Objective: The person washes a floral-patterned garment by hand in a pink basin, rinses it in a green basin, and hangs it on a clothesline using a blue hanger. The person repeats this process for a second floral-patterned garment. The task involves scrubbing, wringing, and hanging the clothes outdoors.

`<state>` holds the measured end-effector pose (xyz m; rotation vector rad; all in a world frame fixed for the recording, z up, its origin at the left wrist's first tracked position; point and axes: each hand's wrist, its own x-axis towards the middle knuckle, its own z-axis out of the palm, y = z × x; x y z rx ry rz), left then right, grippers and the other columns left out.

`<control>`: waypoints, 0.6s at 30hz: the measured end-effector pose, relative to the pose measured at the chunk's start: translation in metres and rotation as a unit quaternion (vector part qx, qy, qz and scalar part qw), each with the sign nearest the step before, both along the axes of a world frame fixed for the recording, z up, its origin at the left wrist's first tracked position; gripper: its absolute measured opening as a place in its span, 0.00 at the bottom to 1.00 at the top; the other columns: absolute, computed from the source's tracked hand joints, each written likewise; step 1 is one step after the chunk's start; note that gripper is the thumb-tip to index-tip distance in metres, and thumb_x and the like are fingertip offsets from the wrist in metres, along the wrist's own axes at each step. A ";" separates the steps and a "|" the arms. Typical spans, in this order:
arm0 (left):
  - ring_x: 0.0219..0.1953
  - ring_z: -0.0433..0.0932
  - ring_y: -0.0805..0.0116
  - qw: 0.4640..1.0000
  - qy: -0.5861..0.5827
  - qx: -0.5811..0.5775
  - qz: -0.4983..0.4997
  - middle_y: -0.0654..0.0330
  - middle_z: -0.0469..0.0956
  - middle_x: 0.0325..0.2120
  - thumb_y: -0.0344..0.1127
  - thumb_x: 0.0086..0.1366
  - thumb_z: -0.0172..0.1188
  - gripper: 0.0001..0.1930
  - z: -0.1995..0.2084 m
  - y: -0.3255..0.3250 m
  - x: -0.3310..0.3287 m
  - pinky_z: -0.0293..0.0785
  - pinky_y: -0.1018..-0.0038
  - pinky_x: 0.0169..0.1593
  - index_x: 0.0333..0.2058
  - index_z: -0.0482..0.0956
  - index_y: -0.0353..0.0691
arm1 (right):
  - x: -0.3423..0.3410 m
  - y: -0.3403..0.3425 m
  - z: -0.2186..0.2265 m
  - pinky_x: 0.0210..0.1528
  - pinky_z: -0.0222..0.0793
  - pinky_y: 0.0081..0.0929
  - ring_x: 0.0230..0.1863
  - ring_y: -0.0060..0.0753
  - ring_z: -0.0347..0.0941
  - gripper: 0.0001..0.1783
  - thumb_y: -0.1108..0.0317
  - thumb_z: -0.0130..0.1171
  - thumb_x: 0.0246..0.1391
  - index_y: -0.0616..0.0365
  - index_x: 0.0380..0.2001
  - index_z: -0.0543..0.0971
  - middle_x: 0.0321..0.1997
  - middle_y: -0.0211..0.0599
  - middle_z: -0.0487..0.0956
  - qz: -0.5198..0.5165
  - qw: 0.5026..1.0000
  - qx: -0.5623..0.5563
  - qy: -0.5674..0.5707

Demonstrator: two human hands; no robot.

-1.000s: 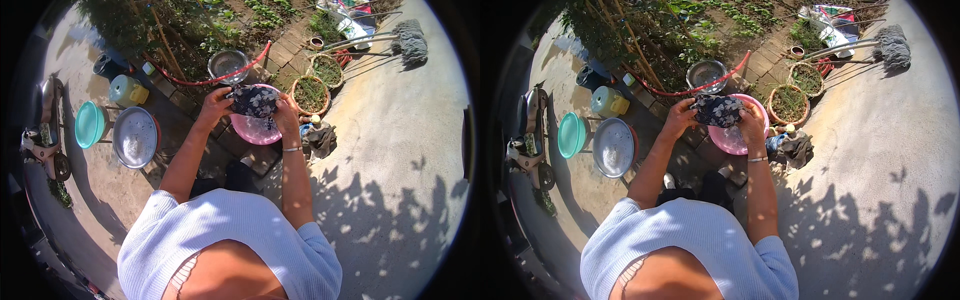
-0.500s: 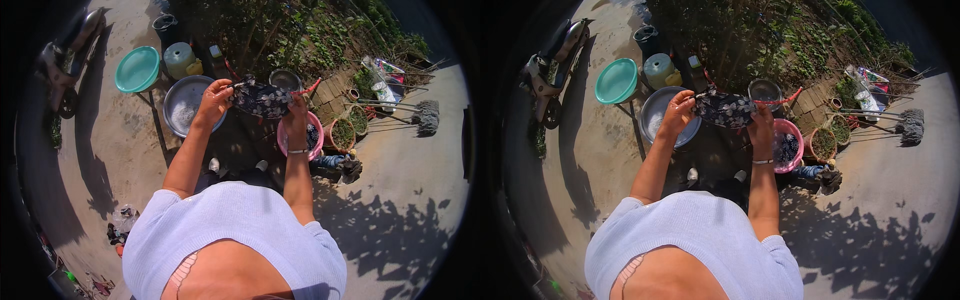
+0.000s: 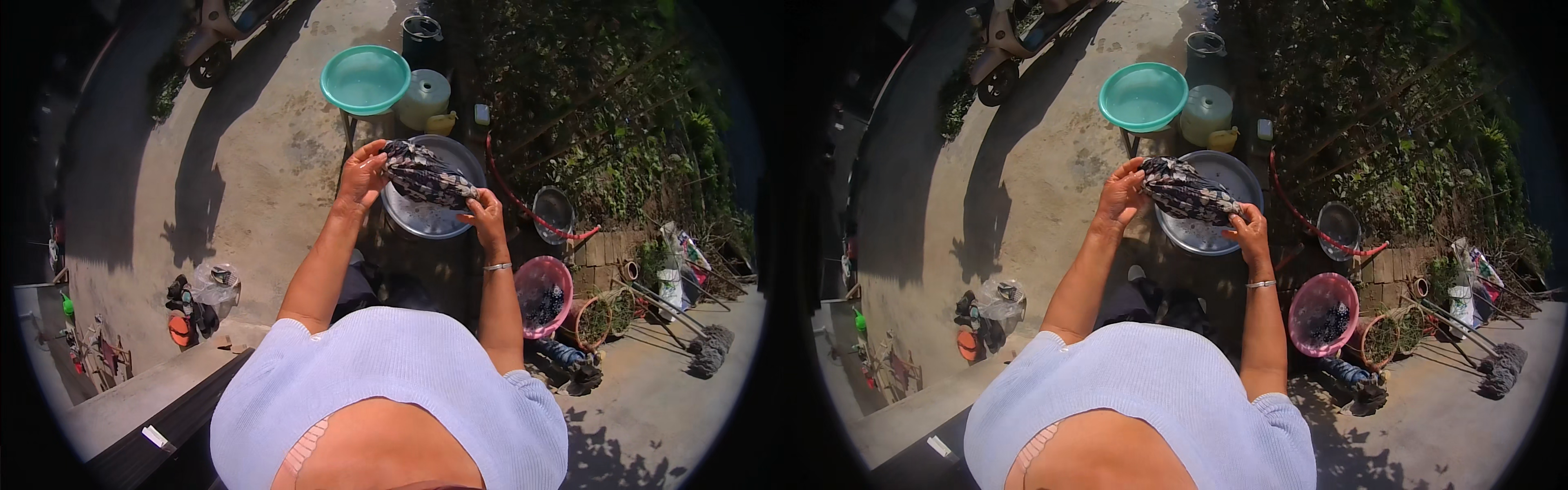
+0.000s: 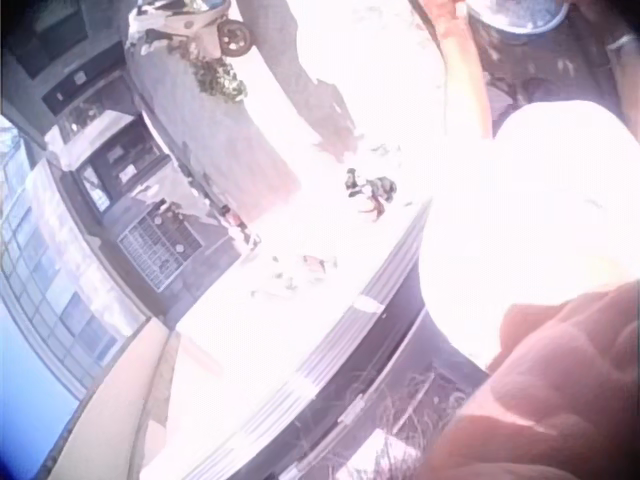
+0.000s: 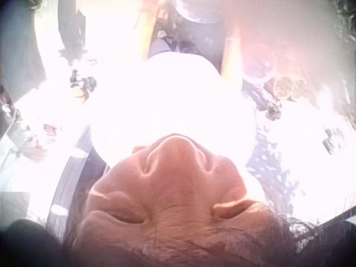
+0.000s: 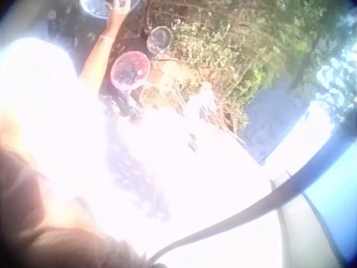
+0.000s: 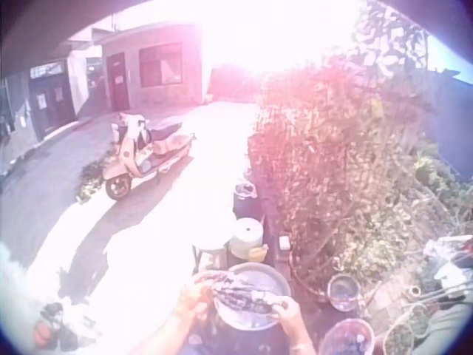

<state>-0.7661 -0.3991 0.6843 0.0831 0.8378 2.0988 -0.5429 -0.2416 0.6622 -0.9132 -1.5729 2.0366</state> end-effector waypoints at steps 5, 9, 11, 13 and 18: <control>0.28 0.77 0.74 0.979 0.111 -0.137 0.099 0.62 0.79 0.29 0.21 0.54 0.59 0.10 -0.020 -0.031 -0.102 0.76 0.76 0.33 0.36 0.78 0.38 | -0.100 -0.010 -0.003 0.31 0.66 0.14 0.29 0.12 0.67 0.05 0.74 0.57 0.49 0.56 0.31 0.73 0.28 0.22 0.72 -0.016 0.999 0.027 0.036; 0.24 0.74 0.77 0.870 0.366 -0.286 0.166 0.64 0.78 0.28 0.21 0.52 0.60 0.08 -0.042 -0.048 -0.211 0.71 0.82 0.29 0.32 0.79 0.39 | -0.207 -0.015 -0.010 0.29 0.60 0.14 0.26 0.12 0.62 0.09 0.73 0.63 0.42 0.57 0.25 0.71 0.23 0.20 0.69 -0.065 0.991 0.111 0.045; 0.23 0.73 0.75 0.794 0.492 -0.278 0.225 0.64 0.78 0.26 0.19 0.50 0.60 0.09 -0.031 -0.042 -0.251 0.70 0.79 0.27 0.30 0.78 0.38 | -0.255 -0.017 -0.015 0.29 0.62 0.15 0.25 0.14 0.62 0.11 0.72 0.65 0.40 0.58 0.24 0.71 0.22 0.21 0.69 -0.124 0.974 0.191 0.011; 0.25 0.76 0.69 0.718 0.579 -0.311 0.228 0.61 0.78 0.26 0.18 0.48 0.59 0.10 -0.011 -0.039 -0.291 0.71 0.76 0.29 0.30 0.77 0.39 | -0.295 -0.014 -0.005 0.28 0.64 0.17 0.24 0.15 0.64 0.14 0.69 0.69 0.36 0.61 0.21 0.72 0.20 0.25 0.71 -0.146 0.916 0.372 -0.029; 0.27 0.77 0.64 0.664 0.640 -0.327 0.207 0.60 0.77 0.25 0.25 0.49 0.62 0.06 0.010 -0.010 -0.385 0.72 0.72 0.32 0.27 0.75 0.40 | -0.356 0.013 0.026 0.27 0.64 0.16 0.23 0.14 0.65 0.18 0.63 0.74 0.34 0.61 0.23 0.77 0.20 0.24 0.73 -0.126 0.932 0.323 -0.110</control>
